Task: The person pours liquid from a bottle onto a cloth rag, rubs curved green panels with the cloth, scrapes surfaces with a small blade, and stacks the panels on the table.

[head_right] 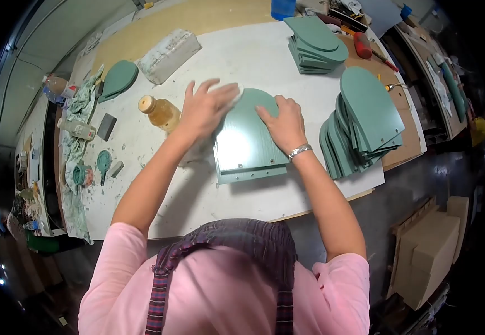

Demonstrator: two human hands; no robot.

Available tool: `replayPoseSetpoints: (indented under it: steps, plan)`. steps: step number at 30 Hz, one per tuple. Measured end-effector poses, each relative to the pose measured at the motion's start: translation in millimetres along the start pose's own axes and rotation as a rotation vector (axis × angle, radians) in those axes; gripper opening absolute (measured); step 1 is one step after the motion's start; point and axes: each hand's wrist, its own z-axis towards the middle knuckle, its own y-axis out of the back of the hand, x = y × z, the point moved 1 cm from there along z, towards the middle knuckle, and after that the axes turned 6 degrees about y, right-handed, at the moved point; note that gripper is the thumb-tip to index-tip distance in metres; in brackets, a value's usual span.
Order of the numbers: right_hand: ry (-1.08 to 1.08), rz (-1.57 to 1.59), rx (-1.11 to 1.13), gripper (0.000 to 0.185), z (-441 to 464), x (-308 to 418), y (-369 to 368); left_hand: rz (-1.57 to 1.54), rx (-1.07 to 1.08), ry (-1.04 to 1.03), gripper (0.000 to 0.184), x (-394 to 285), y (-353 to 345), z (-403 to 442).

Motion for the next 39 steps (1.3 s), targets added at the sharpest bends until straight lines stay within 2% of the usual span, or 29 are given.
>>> replayPoseSetpoints:
  steps: [3,6,8,12,15,19,21,22,26,30,31,33,34,35,36,37,38,39]
  plan:
    - [-0.012,-0.001,-0.016,0.052,2,2,3,0.058,0.019,0.030,0.034,-1,-1,7]
    - [-0.050,0.024,0.033,0.051,1,4,5,0.080,0.074,-0.054,0.033,-7,3,-12]
    - [-0.054,0.034,0.002,0.051,0,3,4,0.055,0.081,-0.005,0.033,-10,-2,-13]
    - [-0.056,0.062,-0.017,0.050,-2,4,3,0.029,0.121,-0.055,0.034,-21,-14,36]
    - [-0.075,0.079,0.056,0.051,0,7,7,0.067,0.131,-0.058,0.033,-13,-6,17]
    - [-0.016,0.060,0.017,0.052,-4,9,6,0.073,0.180,0.001,0.032,-9,3,-4]
    - [-0.003,0.035,-0.021,0.052,-2,8,4,0.035,0.120,-0.114,0.034,-20,-11,17]
    - [0.007,0.029,-0.017,0.052,-1,8,4,-0.036,0.137,-0.121,0.035,-26,-14,28]
    - [-0.021,0.067,0.026,0.050,-2,4,4,-0.004,0.209,-0.093,0.037,-24,-8,29]
    - [0.050,0.092,-0.051,0.050,-1,-2,2,-0.257,0.121,0.125,0.032,30,11,-21]
    - [0.052,0.094,-0.061,0.050,-2,1,8,-0.251,0.118,0.118,0.032,41,13,-36]
    - [0.021,0.266,-0.134,0.045,-5,12,29,-0.712,-0.026,0.414,0.033,59,17,-61]
    - [0.031,0.383,-0.119,0.036,-5,18,39,-0.713,-0.035,0.421,0.033,53,27,-61]
    - [0.038,0.380,-0.105,0.036,-5,29,47,-0.775,-0.136,0.390,0.033,44,36,-64]
    - [-0.037,0.703,-0.036,0.032,-8,42,54,-0.837,-0.238,0.362,0.032,29,49,-66]
    - [-0.123,1.021,0.040,0.029,-12,54,55,-0.714,-0.278,0.197,0.033,7,59,-63]
    - [-0.094,0.998,0.081,0.024,-15,63,52,-0.587,-0.315,0.033,0.034,-18,69,-55]
    - [-0.089,0.988,0.100,0.024,-18,72,46,-0.351,-0.259,-0.116,0.040,-40,74,-50]
